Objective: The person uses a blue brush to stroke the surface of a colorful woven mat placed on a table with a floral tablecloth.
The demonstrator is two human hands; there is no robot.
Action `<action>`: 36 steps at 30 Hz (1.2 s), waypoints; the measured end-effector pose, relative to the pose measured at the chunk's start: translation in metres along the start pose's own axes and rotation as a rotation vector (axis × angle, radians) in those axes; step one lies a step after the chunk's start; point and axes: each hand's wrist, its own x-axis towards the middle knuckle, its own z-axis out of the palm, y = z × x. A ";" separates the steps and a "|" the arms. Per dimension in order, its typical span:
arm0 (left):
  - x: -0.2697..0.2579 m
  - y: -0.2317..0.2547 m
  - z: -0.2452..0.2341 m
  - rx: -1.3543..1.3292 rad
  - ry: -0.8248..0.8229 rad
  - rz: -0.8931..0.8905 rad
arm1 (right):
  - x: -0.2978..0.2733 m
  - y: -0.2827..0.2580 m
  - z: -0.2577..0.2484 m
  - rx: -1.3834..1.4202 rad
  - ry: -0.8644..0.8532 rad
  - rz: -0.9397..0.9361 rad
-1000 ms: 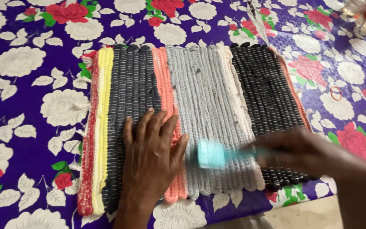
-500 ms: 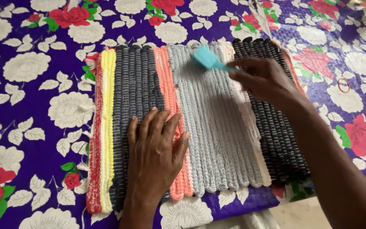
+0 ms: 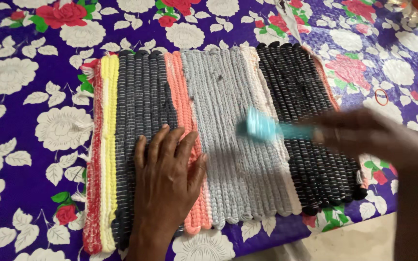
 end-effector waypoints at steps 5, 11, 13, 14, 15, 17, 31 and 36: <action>0.002 0.000 -0.003 -0.018 -0.005 -0.010 | 0.076 -0.056 0.003 0.054 0.357 -0.168; 0.002 0.001 -0.005 -0.025 0.002 -0.012 | 0.083 -0.072 0.021 -0.009 0.382 -0.058; 0.000 0.001 -0.004 -0.027 0.000 -0.009 | 0.061 -0.058 0.026 -0.119 0.322 -0.106; 0.001 0.001 -0.004 -0.021 0.004 -0.003 | 0.047 -0.049 0.026 -0.180 0.283 -0.165; 0.001 0.001 -0.003 -0.016 0.008 0.003 | 0.029 -0.038 0.028 -0.194 0.242 -0.102; 0.001 0.001 -0.003 -0.007 0.009 0.001 | -0.009 -0.016 0.029 -0.275 0.095 0.037; 0.001 0.044 0.007 0.142 0.009 -0.070 | 0.023 -0.039 0.004 -0.204 0.375 -0.108; 0.001 0.044 0.005 0.130 0.010 -0.072 | 0.070 -0.059 0.022 -0.156 0.549 -0.104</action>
